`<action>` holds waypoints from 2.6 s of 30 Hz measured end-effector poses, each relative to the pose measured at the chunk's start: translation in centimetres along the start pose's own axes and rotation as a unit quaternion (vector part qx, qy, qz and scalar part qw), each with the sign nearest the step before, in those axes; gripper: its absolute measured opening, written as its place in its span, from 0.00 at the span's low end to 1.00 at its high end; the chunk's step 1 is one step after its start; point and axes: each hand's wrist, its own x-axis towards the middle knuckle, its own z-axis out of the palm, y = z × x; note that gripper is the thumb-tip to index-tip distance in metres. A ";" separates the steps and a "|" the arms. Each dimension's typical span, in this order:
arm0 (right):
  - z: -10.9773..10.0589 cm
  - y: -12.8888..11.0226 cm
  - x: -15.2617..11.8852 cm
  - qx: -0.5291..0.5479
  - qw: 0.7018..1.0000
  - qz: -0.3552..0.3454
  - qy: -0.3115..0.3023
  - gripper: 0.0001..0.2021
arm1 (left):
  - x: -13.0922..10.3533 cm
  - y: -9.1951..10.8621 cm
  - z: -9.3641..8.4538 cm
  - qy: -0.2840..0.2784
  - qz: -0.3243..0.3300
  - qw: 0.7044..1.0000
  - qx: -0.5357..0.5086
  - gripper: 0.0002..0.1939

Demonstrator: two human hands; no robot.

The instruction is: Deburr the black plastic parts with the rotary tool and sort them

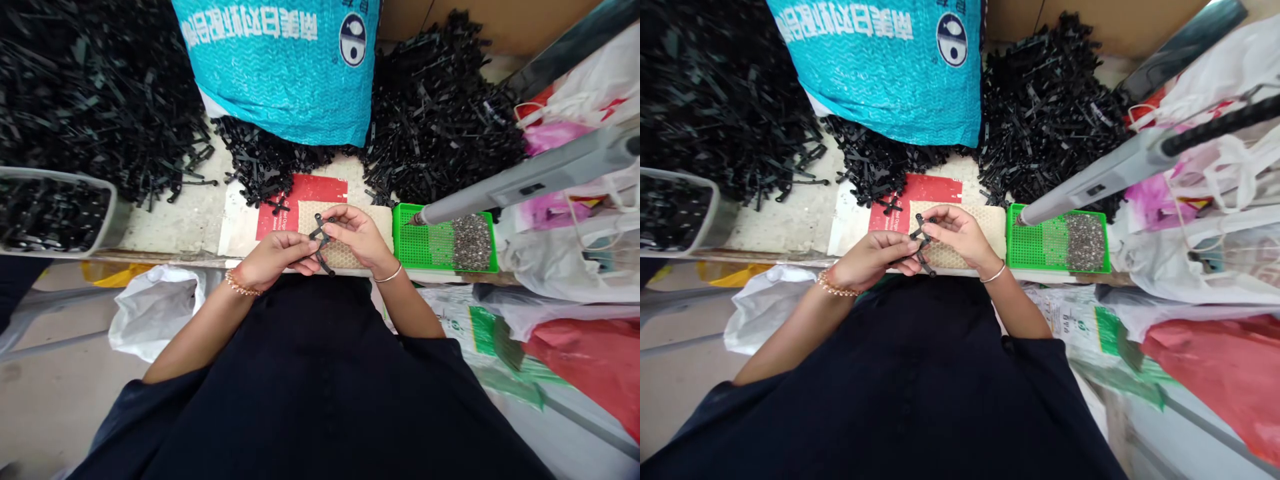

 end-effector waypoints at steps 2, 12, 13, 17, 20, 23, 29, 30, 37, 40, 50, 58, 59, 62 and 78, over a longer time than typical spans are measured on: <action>0.2 0.2 0.1 -0.002 1.000 -0.008 0.004 0.19 | 0.0 0.1 -0.1 -0.003 -0.001 1.000 0.001 0.20; 0.4 0.6 0.1 -0.033 0.999 -0.022 -0.010 0.22 | 0.1 -0.2 -0.4 -0.015 0.009 1.000 -0.004 0.19; 0.4 0.6 0.1 -0.035 0.999 -0.023 -0.011 0.22 | 0.1 -0.2 -0.5 -0.015 0.011 1.000 0.000 0.19; 0.3 0.5 0.2 -0.043 0.998 -0.032 -0.019 0.21 | 0.1 -0.2 -0.4 -0.004 0.019 1.000 0.013 0.19; 0.4 0.3 0.4 -0.053 0.997 -0.044 -0.026 0.20 | 0.1 0.0 -0.3 0.006 0.044 0.999 0.016 0.20; 0.6 0.2 0.5 -0.062 0.996 -0.051 -0.027 0.18 | -0.1 0.3 -0.1 0.012 0.073 0.997 0.026 0.20; 0.6 0.2 0.2 -0.056 0.998 -0.034 -0.007 0.20 | -0.1 0.1 -0.3 0.035 0.075 0.996 0.032 0.20; 0.6 0.2 0.1 -0.055 0.998 -0.033 0.002 0.19 | 0.0 -0.1 -0.3 0.056 0.080 0.995 0.019 0.20; 0.9 1.4 -1.5 -0.062 0.996 -0.026 0.059 0.20 | 1.1 -0.9 0.2 0.175 0.126 0.973 -0.083 0.36; 1.3 1.8 -2.4 -0.089 0.993 -0.048 0.064 0.19 | 1.4 -0.9 0.8 0.180 0.124 0.970 -0.110 0.32; 1.2 2.0 -6.5 -0.348 0.914 -0.173 0.114 0.14 | 2.1 -1.8 1.5 0.105 0.019 0.984 -0.140 0.18; -4.9 -3.0 -7.7 -0.388 0.745 -0.330 0.431 0.41 | 5.3 0.4 4.3 0.090 0.033 0.995 -0.024 0.14; -5.4 -3.8 -6.8 -0.365 0.782 -0.317 0.394 0.41 | 5.9 0.8 5.0 0.085 0.035 0.996 -0.014 0.14; -6.4 -5.8 -4.3 -0.308 0.870 -0.245 0.295 0.38 | 7.8 1.5 7.2 0.053 0.032 0.998 0.005 0.15; -14.6 -8.4 -10.7 -0.290 0.875 -0.215 0.323 0.15 | 12.7 0.1 9.3 -0.042 -0.055 0.993 0.099 0.18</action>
